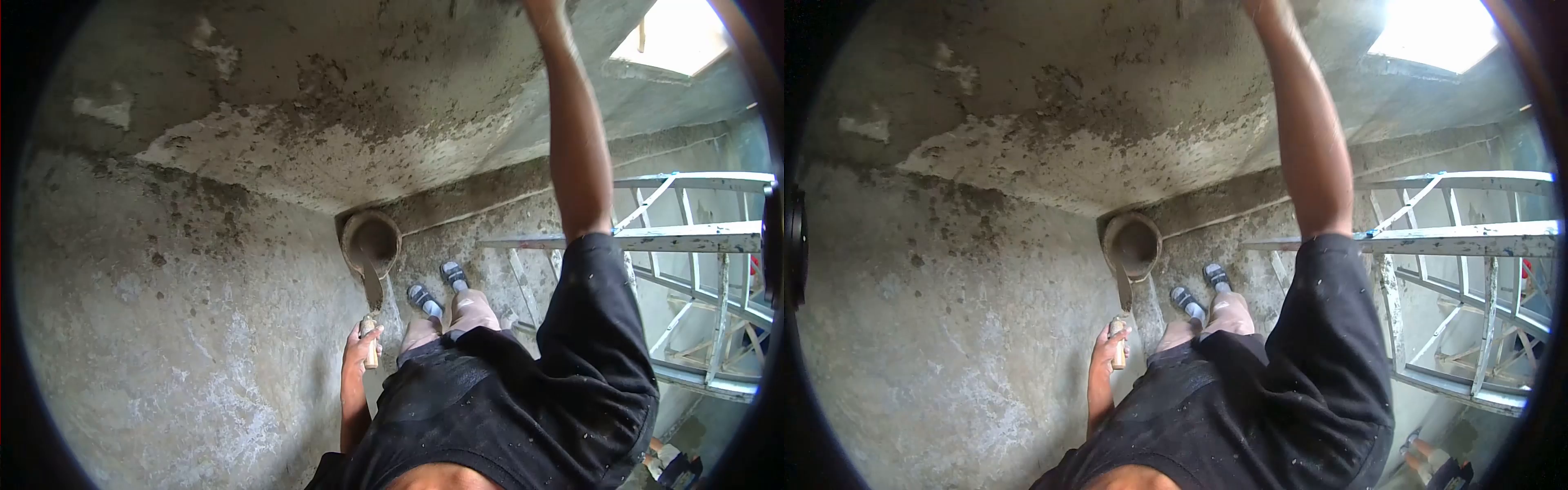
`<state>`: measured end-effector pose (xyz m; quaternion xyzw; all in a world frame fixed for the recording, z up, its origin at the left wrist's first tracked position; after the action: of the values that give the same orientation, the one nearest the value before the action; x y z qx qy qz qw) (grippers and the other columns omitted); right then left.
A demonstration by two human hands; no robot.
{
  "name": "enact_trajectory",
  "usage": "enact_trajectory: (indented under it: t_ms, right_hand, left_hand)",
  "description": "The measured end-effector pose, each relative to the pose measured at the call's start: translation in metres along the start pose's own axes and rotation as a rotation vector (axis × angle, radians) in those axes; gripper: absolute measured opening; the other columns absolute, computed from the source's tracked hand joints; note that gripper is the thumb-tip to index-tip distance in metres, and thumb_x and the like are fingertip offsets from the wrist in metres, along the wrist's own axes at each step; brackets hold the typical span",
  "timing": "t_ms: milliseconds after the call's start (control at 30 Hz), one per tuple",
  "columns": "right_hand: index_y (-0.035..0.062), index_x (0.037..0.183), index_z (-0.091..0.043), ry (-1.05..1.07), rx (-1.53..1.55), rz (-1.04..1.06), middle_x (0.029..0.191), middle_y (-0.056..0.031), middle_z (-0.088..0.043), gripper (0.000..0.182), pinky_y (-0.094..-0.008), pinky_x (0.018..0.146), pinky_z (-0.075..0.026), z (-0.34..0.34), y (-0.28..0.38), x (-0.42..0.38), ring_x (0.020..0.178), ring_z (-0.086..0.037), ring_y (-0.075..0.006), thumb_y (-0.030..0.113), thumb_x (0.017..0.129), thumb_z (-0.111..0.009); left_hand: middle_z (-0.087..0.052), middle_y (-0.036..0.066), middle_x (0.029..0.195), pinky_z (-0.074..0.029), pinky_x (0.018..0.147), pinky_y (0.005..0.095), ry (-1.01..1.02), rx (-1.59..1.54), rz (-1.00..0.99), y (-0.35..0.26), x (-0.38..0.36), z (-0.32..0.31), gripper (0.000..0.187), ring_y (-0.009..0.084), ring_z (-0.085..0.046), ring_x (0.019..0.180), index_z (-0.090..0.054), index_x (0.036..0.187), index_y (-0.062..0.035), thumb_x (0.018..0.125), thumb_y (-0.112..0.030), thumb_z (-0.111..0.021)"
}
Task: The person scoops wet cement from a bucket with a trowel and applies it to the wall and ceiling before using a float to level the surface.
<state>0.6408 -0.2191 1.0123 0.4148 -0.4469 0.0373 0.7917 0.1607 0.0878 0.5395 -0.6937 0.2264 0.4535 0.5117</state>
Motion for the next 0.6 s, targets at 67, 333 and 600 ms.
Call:
enact_trajectory:
  t_ms: [67,333,600]
  right_hand:
    - [-0.0055,0.097,-0.061,-0.01,-0.03,0.006,0.087,-0.0266,-0.062,0.04,-0.0445,0.071,-0.047,-0.031,-0.053,-0.058,0.083,-0.061,-0.0391,0.031,0.089,-0.046]
    - [-0.0049,0.097,-0.058,0.152,0.01,-0.239,0.074,-0.0276,-0.059,0.039,-0.0443,0.065,-0.049,-0.133,-0.235,-0.31,0.073,-0.06,-0.0412,0.032,0.085,-0.053]
    - [-0.0052,0.114,-0.047,0.509,-0.062,-0.455,0.096,-0.0309,-0.057,0.049,-0.0465,0.075,-0.045,-0.193,-0.365,-0.503,0.092,-0.054,-0.0455,0.037,0.091,-0.045]
  left_hand:
    - [-0.05,0.002,0.068,-0.043,0.037,0.0258,-0.029,0.025,0.051,0.009,0.002,0.008,0.038,0.0124,-0.051,0.043,-0.05,0.101,-0.0084,0.072,-0.016,-0.073]
    - [-0.051,0.002,0.071,-0.043,0.038,0.0275,-0.107,0.025,0.229,0.044,0.002,0.035,0.038,0.0128,-0.05,0.044,-0.048,0.106,-0.0082,0.075,-0.014,-0.07]
    - [-0.052,0.002,0.074,-0.041,0.039,0.0267,-0.259,0.139,0.211,0.037,-0.022,0.028,0.038,0.0118,-0.048,0.045,-0.049,0.105,-0.0081,0.075,-0.017,-0.071]
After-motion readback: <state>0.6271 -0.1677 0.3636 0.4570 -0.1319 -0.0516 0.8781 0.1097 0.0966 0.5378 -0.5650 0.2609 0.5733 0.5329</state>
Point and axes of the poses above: each hand's wrist, its own x-axis towards the middle knuckle, its own z-axis out of the back of the hand, y = z × x, the point moved 10 cm from there along x, towards the middle knuckle
